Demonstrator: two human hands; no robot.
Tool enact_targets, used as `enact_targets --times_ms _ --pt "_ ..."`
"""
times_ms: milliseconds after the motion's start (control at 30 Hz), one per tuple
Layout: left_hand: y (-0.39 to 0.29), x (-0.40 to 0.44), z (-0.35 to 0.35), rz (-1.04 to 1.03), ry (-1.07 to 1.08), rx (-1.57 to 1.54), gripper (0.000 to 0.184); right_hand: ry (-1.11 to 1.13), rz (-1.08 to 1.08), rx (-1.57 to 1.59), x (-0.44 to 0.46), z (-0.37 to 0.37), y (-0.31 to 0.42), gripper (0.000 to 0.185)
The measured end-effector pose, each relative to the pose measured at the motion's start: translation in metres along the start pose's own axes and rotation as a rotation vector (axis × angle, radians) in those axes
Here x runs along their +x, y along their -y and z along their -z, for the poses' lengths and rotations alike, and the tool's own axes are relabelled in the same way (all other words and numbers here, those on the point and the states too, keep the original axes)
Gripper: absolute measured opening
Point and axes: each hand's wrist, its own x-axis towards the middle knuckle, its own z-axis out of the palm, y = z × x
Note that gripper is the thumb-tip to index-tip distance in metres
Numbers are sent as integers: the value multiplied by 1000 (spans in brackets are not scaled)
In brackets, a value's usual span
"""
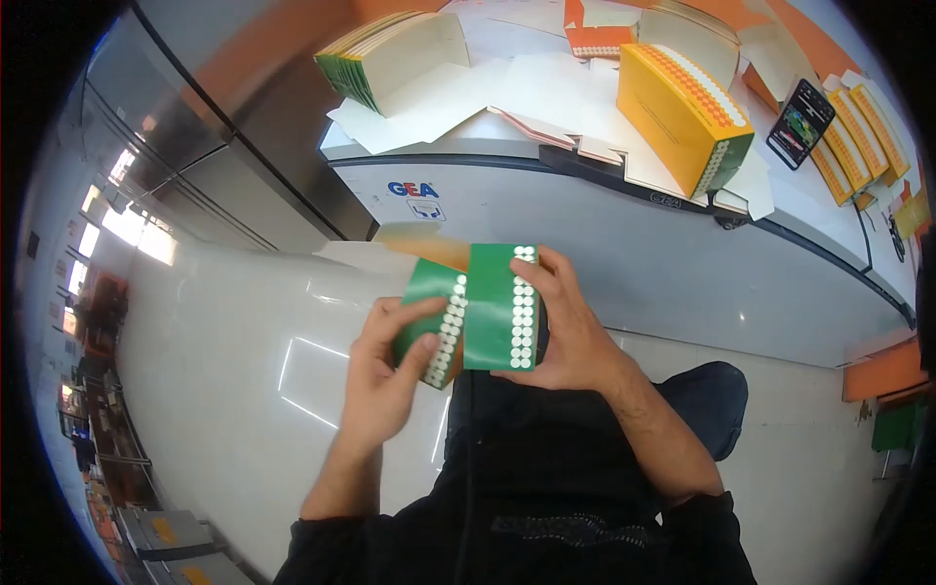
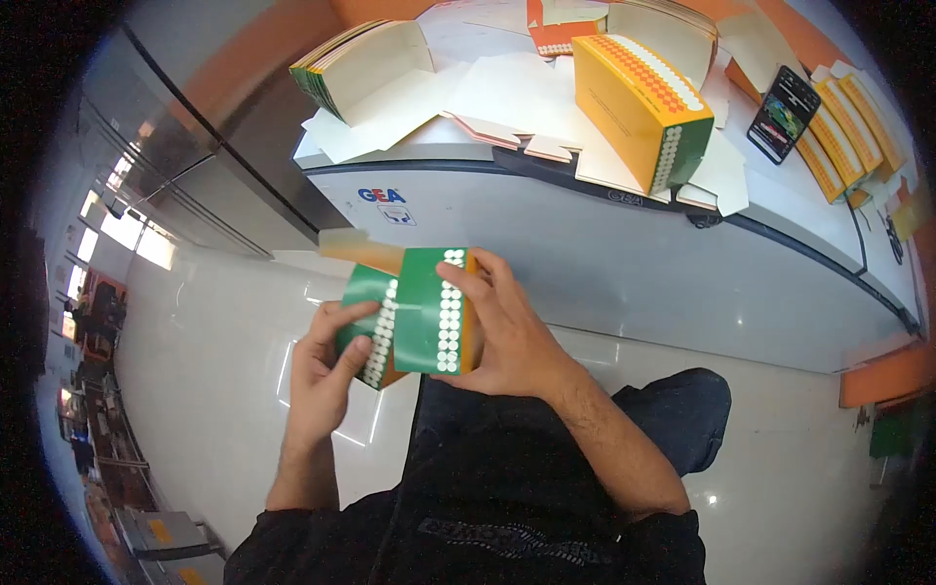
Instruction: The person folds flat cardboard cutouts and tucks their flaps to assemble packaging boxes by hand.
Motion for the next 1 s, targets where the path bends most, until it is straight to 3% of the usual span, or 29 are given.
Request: enact_targets --times_ms 200,333,433,767,1000 --pt "1 15 26 -43 -120 -333 39 -138 118 -61 10 -4 -28 116" --pt "-2 27 32 46 -123 -446 50 -155 138 -24 12 -16 -40 114" --pt "11 35 26 94 -28 -401 55 -164 132 45 14 -22 -38 114" --pt "32 56 0 227 8 -347 71 -53 -10 64 13 -17 -42 114" --pt "49 67 -1 264 79 -228 64 -17 -25 80 13 -14 -49 116"
